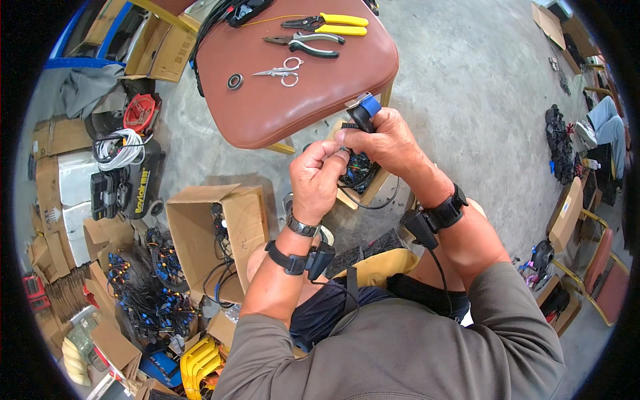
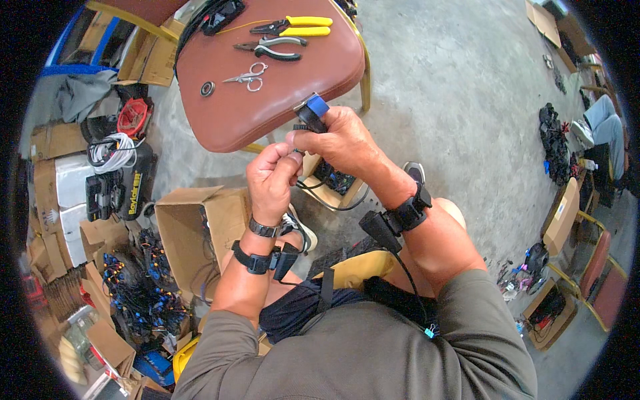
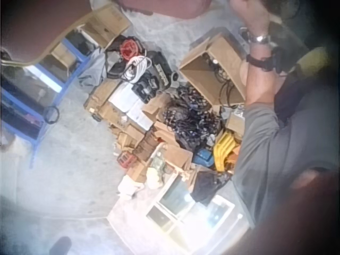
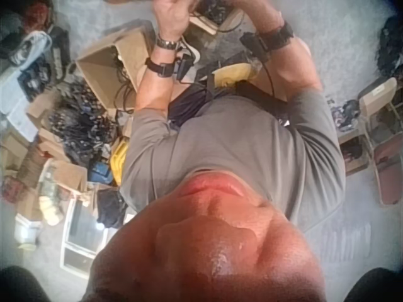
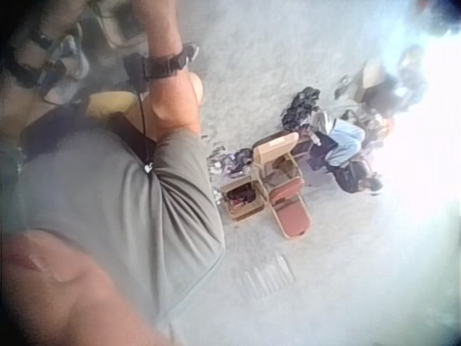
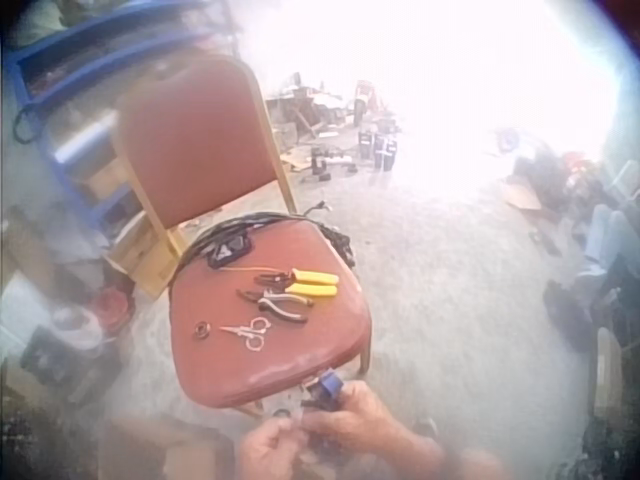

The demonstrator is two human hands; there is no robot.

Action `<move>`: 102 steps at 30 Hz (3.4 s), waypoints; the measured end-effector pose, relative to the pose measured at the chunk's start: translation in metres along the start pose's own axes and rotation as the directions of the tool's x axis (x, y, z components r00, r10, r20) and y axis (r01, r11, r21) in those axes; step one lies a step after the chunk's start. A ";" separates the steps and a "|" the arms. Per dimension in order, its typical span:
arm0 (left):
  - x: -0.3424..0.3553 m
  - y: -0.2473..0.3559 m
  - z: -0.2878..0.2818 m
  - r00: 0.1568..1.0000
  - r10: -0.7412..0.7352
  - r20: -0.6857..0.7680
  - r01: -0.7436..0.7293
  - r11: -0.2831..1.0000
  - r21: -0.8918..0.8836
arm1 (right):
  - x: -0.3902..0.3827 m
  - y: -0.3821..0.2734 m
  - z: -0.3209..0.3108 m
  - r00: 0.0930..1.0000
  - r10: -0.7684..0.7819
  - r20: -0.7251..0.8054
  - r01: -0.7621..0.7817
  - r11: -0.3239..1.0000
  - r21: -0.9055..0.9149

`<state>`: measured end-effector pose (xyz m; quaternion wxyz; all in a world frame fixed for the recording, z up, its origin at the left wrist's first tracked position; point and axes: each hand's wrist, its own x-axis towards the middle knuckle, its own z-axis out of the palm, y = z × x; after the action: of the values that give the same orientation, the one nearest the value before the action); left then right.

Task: The person is inspecting and untangling several wiring harnesses and electrical connectors.

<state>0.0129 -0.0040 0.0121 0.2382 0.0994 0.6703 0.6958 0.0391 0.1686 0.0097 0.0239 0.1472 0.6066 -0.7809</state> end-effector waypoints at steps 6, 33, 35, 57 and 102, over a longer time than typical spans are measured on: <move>0.002 -0.003 0.002 0.999 0.028 -0.022 -0.028 1.000 -0.001 | 0.002 0.002 0.000 0.999 -0.035 -0.001 0.035 0.999 -0.028; 0.004 -0.009 -0.006 0.995 -0.085 0.060 0.095 0.974 -0.207 | 0.007 -0.003 -0.007 0.994 0.105 0.006 -0.105 0.993 0.050; 0.005 -0.010 -0.006 0.992 -0.104 0.069 0.116 0.974 -0.196 | 0.007 -0.002 -0.006 0.994 0.105 -0.022 -0.104 0.994 0.042; 0.004 -0.008 -0.003 0.986 -0.155 0.054 0.164 0.960 -0.229 | 0.003 -0.005 -0.002 0.999 0.022 0.047 -0.024 0.999 0.047; 0.002 -0.009 -0.001 0.993 -0.112 0.045 0.120 0.958 -0.262 | -0.002 -0.010 0.000 1.000 -0.012 -0.004 0.012 1.000 0.000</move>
<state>0.0130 -0.0042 0.0025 0.2995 0.0379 0.5727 0.7622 0.0385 0.1708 0.0193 0.0181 0.1452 0.6076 -0.7807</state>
